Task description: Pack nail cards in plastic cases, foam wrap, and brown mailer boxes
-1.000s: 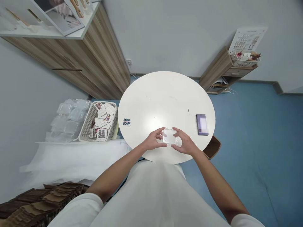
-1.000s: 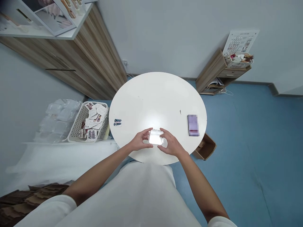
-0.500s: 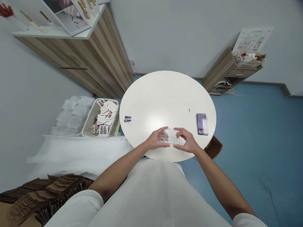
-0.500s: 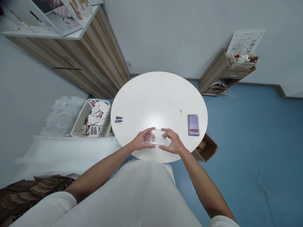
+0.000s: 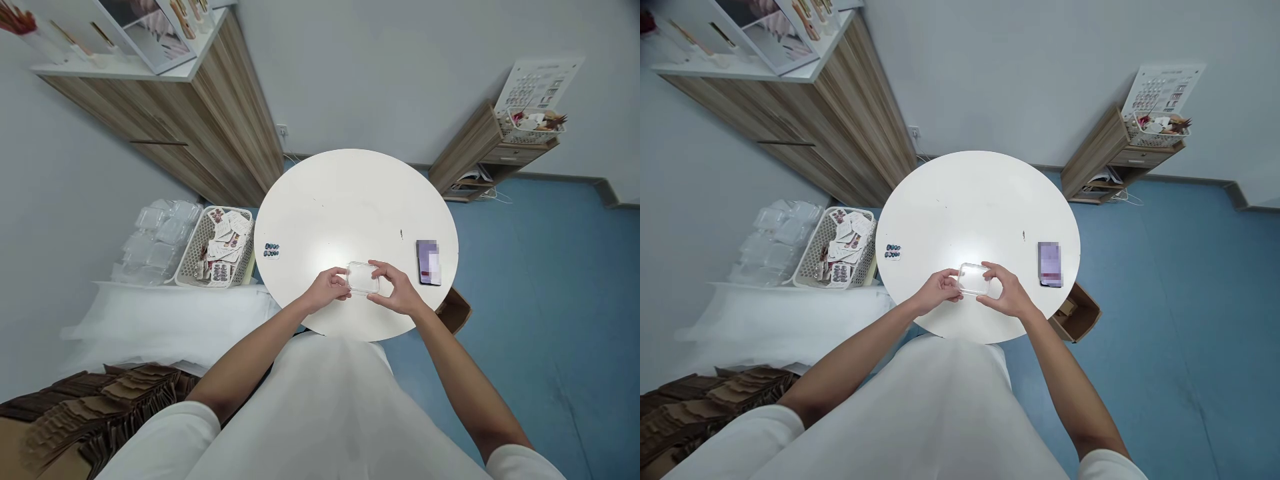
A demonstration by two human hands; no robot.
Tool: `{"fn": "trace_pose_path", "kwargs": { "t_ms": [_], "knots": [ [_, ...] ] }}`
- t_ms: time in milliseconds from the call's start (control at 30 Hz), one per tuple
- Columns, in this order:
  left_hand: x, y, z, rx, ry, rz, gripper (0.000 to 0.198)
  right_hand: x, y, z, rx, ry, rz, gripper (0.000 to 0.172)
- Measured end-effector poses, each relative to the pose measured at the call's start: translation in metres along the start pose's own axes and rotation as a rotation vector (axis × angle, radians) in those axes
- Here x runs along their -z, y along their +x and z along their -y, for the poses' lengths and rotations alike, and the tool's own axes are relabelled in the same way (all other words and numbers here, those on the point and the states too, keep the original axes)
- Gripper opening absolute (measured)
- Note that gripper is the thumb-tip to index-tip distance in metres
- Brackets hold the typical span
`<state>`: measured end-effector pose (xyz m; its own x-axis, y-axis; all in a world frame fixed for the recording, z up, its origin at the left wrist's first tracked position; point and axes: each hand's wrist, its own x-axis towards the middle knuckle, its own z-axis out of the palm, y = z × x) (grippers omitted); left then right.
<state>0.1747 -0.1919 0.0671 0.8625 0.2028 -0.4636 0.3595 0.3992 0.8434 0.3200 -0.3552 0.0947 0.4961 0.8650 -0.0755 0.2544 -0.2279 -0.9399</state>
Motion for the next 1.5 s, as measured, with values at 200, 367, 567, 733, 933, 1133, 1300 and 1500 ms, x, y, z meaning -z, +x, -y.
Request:
{"fn": "trace_pose_path", "kwargs": {
  "t_ms": [200,367,567,733,933,1133,1300,1500],
  "knots": [
    [0.005,0.000,0.019,-0.035,0.141,-0.009,0.033,-0.002,0.013,-0.005,-0.183,-0.015,-0.089,0.031],
    [0.003,-0.002,0.033,-0.045,0.126,0.006,0.031,-0.005,0.037,-0.015,-0.474,0.268,-0.048,0.048],
    [0.005,-0.003,0.048,-0.003,0.068,-0.081,0.035,-0.022,0.006,-0.024,-0.395,0.194,-0.271,0.045],
    [0.003,0.000,0.060,0.022,0.079,-0.148,0.050,-0.050,-0.023,-0.041,-0.450,0.053,-0.274,0.039],
    [0.003,0.011,0.074,0.037,0.136,-0.164,0.047,-0.068,-0.021,-0.065,-0.586,0.157,-0.332,0.043],
    [0.006,0.018,0.089,0.006,0.445,-0.289,0.041,-0.075,-0.019,-0.081,-0.558,0.133,-0.306,0.043],
    [0.005,0.028,0.105,-0.012,0.650,-0.356,0.040,-0.079,-0.016,-0.097,-0.559,0.060,-0.230,0.045],
    [0.004,0.039,0.115,0.022,0.750,-0.355,0.035,-0.080,-0.012,-0.111,-0.571,-0.008,-0.167,0.049]
  ]
}}
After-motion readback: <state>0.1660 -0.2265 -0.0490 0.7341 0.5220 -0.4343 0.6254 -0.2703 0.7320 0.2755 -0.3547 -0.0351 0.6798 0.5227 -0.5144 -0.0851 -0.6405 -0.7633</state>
